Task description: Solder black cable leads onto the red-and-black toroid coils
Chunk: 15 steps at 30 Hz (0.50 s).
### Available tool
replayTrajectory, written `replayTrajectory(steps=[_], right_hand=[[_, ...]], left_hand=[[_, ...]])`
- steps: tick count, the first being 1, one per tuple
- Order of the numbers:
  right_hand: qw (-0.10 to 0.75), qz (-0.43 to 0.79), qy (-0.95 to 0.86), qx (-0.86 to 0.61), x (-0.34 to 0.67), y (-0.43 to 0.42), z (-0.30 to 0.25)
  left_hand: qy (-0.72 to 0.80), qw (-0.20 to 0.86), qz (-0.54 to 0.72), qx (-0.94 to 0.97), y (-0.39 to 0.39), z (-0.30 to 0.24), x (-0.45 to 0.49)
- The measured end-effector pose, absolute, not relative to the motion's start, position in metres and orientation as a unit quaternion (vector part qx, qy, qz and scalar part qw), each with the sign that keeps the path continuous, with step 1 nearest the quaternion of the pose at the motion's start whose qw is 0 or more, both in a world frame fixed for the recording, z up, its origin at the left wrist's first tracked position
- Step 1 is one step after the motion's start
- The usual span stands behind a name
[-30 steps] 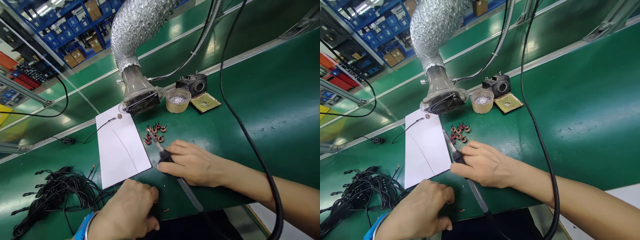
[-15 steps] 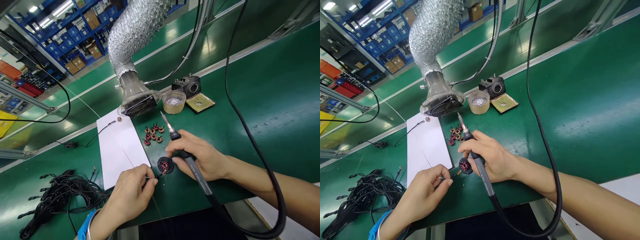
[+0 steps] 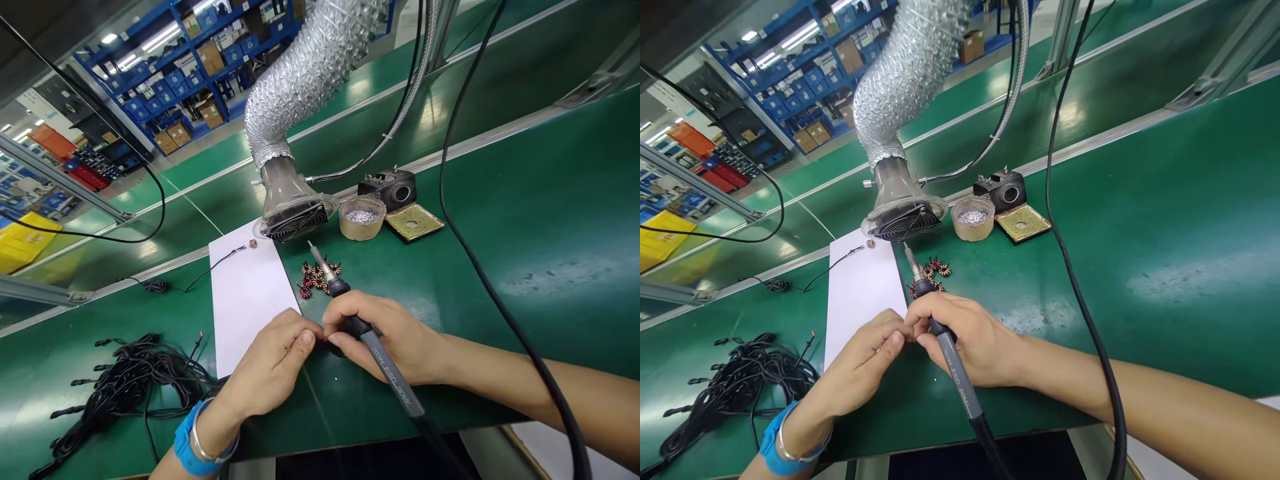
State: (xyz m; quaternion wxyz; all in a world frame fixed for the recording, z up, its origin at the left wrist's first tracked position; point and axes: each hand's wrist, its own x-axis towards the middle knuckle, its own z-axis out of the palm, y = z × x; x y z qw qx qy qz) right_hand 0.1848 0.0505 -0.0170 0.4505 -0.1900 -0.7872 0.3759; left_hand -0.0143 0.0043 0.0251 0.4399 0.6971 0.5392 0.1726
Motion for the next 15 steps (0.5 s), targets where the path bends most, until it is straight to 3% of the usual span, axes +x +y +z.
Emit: replayTrajectory(steps=[3,10,15], right_hand=[[0.451,0.399,-0.775,-0.194,0.180,0.053,-0.015],[0.454,0.511,-0.700,-0.206,0.168,0.052,-0.030],[0.459,0.489,-0.702,-0.240,0.165,0.052,-0.035]], left_hand=[[0.516,0.562,0.194,0.616,0.007,0.017,-0.014],[0.480,0.675,0.259,0.497,0.007,-0.006,-0.013],[0.485,0.631,0.308,0.522,0.002,-0.014,-0.013]])
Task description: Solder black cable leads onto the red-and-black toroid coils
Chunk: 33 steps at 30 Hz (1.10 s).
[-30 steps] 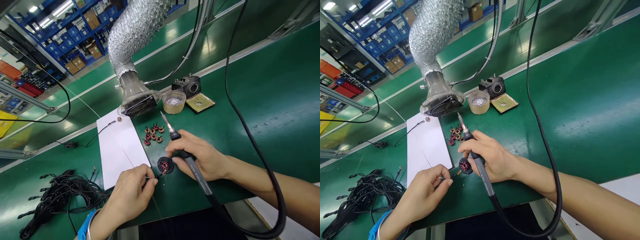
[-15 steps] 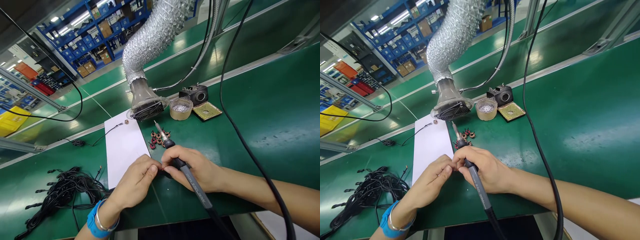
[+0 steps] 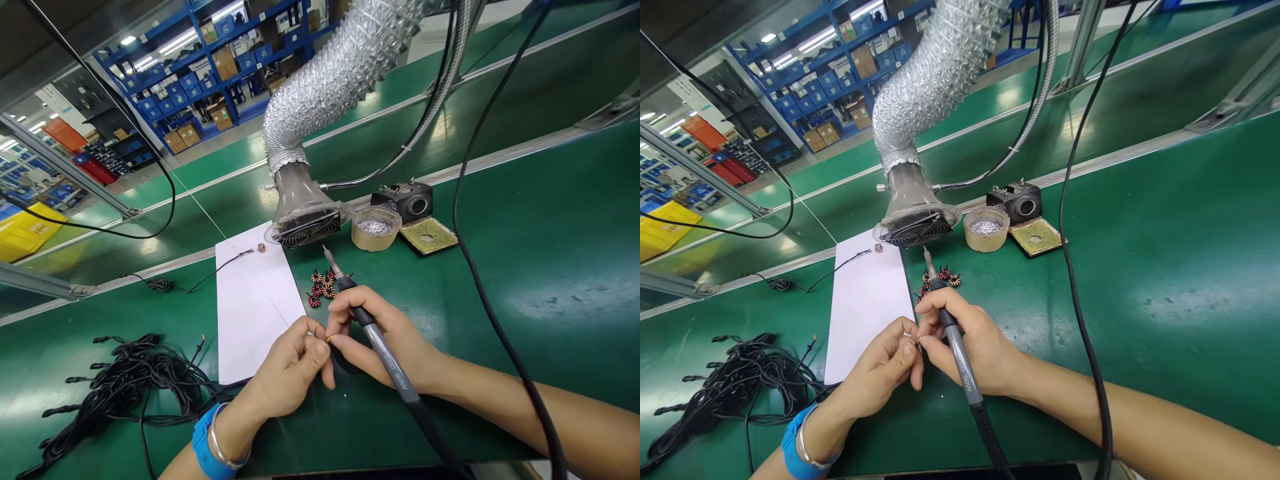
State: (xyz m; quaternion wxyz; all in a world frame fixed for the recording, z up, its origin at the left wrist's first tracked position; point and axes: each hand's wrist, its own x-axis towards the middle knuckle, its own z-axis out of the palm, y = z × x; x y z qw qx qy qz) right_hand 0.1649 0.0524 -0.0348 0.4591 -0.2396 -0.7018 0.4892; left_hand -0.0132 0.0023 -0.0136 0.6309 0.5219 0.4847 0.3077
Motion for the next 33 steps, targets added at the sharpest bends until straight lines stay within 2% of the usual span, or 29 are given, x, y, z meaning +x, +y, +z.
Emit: replayTrajectory(steps=[5,11,17,25,33], right_hand=[[0.482,0.508,-0.666,-0.256,0.159,0.046,-0.033],[0.511,0.539,-0.598,-0.302,0.150,0.033,-0.039],[0.486,0.553,-0.598,-0.318,0.146,0.025,-0.041],[0.468,0.406,-0.721,-0.311,0.164,0.035,-0.039],[0.412,0.521,-0.714,-0.223,0.173,0.047,-0.034]], left_hand=[[0.530,0.532,0.383,0.537,-0.010,-0.024,-0.006],[0.546,0.507,0.430,0.509,-0.019,-0.038,0.003],[0.533,0.497,0.462,0.506,-0.022,-0.037,0.009],[0.534,0.547,0.397,0.508,-0.011,-0.025,-0.005],[0.493,0.624,0.289,0.532,-0.001,-0.018,-0.018]])
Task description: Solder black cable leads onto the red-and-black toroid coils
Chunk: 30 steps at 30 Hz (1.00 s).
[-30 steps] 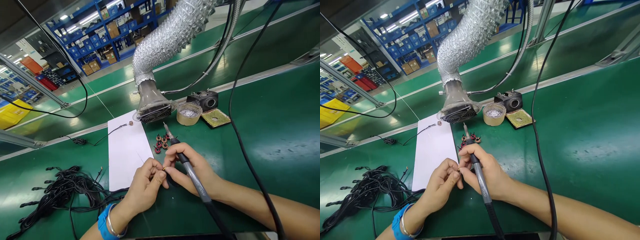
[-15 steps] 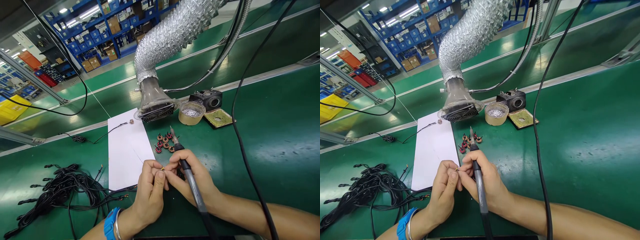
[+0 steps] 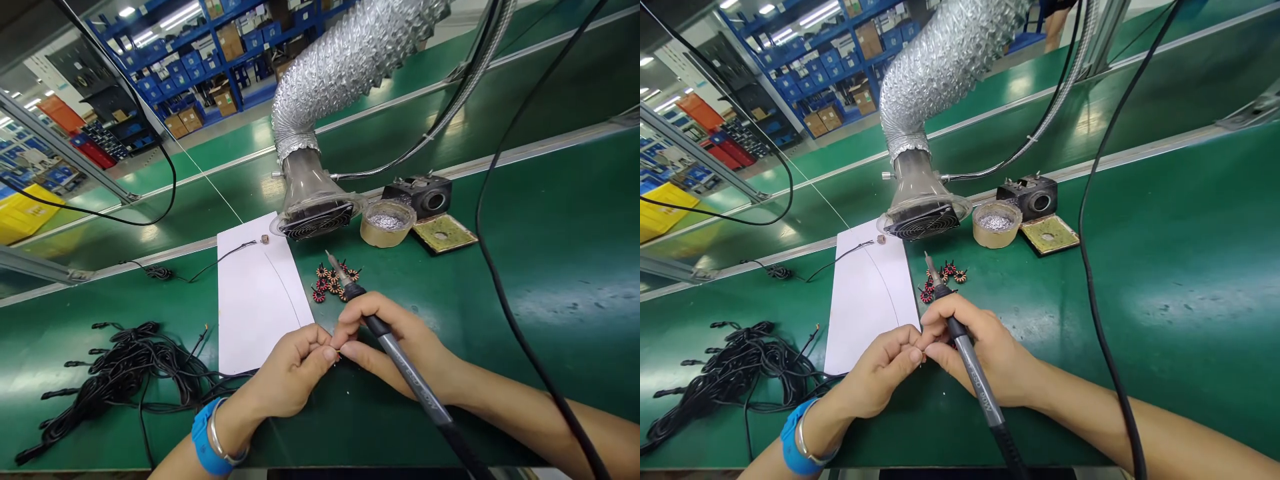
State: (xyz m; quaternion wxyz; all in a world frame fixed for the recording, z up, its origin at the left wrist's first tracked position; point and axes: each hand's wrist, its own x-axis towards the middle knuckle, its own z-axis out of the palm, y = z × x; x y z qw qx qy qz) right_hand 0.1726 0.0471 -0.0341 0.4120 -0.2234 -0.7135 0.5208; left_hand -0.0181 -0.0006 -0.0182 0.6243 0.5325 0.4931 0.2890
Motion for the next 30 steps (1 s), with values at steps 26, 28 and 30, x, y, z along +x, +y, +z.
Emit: replayTrajectory(steps=[26,28,30], right_hand=[[0.310,0.412,-0.819,-0.251,0.168,0.037,-0.024],[0.324,0.395,-0.831,-0.221,0.172,0.041,-0.024],[0.325,0.364,-0.854,-0.181,0.177,0.046,-0.025]], left_hand=[[0.566,0.514,0.189,0.616,-0.007,-0.001,-0.005],[0.556,0.524,0.192,0.616,-0.007,0.000,-0.007],[0.549,0.538,0.202,0.607,-0.005,-0.001,-0.010]])
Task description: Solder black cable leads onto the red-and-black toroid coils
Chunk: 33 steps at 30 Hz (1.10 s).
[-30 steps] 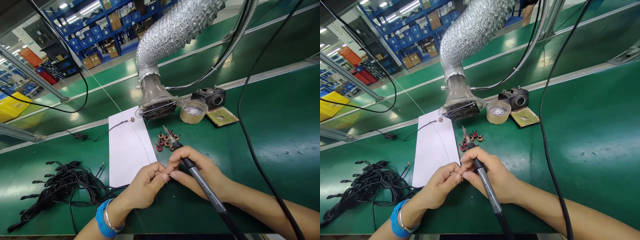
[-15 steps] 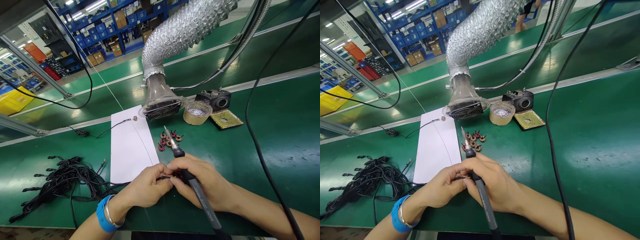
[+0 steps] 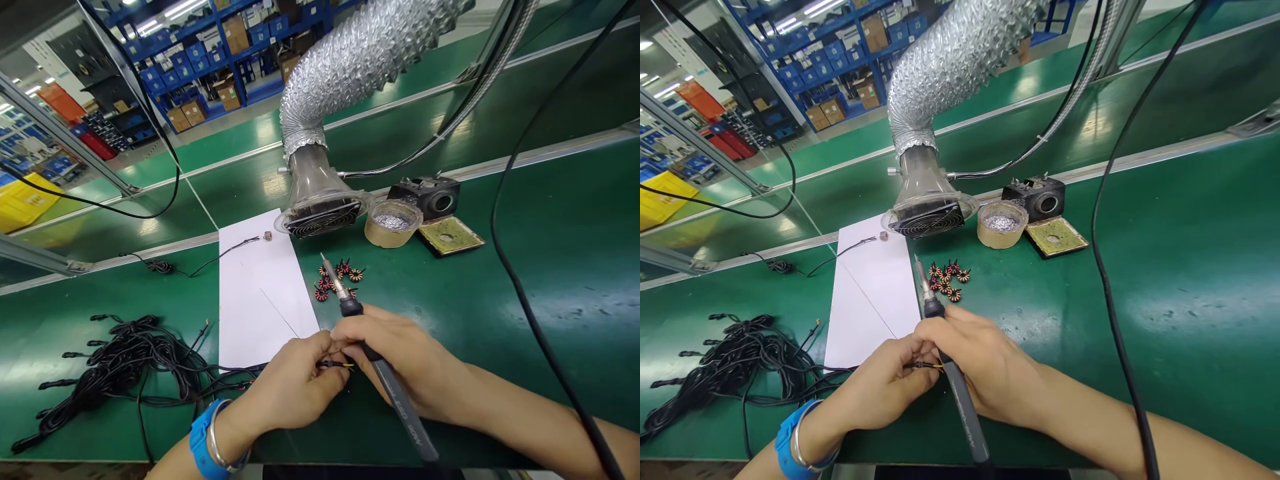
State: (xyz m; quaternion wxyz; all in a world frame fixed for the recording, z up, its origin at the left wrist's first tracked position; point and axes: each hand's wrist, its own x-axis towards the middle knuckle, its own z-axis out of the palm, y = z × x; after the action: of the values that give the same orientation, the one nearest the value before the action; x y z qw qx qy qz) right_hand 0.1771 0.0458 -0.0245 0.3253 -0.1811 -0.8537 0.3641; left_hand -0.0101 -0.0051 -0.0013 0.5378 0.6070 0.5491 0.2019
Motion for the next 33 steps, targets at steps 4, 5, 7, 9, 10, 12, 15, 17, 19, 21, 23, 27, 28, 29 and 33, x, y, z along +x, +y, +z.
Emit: replayTrajectory(steps=[4,5,7,9,10,12,15,17,19,21,23,27,28,29,33], right_hand=[[0.306,0.302,-0.892,-0.140,0.184,0.052,-0.025],[0.308,0.282,-0.898,-0.136,0.184,0.053,-0.024],[0.321,0.244,-0.906,-0.125,0.184,0.053,-0.022],[0.332,0.218,-0.910,-0.115,0.183,0.053,-0.020],[0.333,0.211,-0.912,-0.110,0.182,0.054,-0.018],[0.332,0.204,-0.915,-0.102,0.182,0.054,-0.016],[0.342,0.202,-0.913,-0.098,0.183,0.054,-0.014],[0.355,0.196,-0.908,-0.107,0.183,0.052,-0.015],[0.368,0.187,-0.903,-0.122,0.181,0.050,-0.017],[0.377,0.179,-0.899,-0.136,0.179,0.048,-0.020],[0.379,0.177,-0.896,-0.149,0.178,0.047,-0.024],[0.389,0.211,-0.876,-0.194,0.186,0.045,-0.024],[0.402,0.225,-0.861,-0.214,0.190,0.044,-0.022],[0.420,0.238,-0.844,-0.235,0.194,0.042,-0.019],[0.490,0.282,-0.771,-0.291,0.210,0.029,-0.014]], left_hand=[[0.543,0.592,0.208,0.558,0.000,-0.009,-0.015],[0.541,0.612,0.209,0.538,0.001,-0.011,-0.016],[0.531,0.650,0.217,0.498,0.002,-0.013,-0.016],[0.520,0.683,0.229,0.460,0.004,-0.013,-0.016],[0.515,0.698,0.229,0.442,0.005,-0.012,-0.015],[0.514,0.722,0.221,0.406,0.006,-0.011,-0.014],[0.521,0.741,0.221,0.361,0.006,-0.010,-0.013],[0.523,0.744,0.237,0.340,0.005,-0.012,-0.012],[0.526,0.748,0.247,0.323,0.005,-0.014,-0.010],[0.526,0.749,0.257,0.310,0.004,-0.015,-0.009],[0.529,0.742,0.273,0.309,0.004,-0.016,-0.007],[0.564,0.699,0.285,0.336,0.005,-0.018,-0.004],[0.571,0.689,0.283,0.344,0.005,-0.018,-0.004],[0.576,0.683,0.279,0.353,0.005,-0.019,-0.003],[0.588,0.666,0.265,0.376,0.005,-0.023,-0.003]])
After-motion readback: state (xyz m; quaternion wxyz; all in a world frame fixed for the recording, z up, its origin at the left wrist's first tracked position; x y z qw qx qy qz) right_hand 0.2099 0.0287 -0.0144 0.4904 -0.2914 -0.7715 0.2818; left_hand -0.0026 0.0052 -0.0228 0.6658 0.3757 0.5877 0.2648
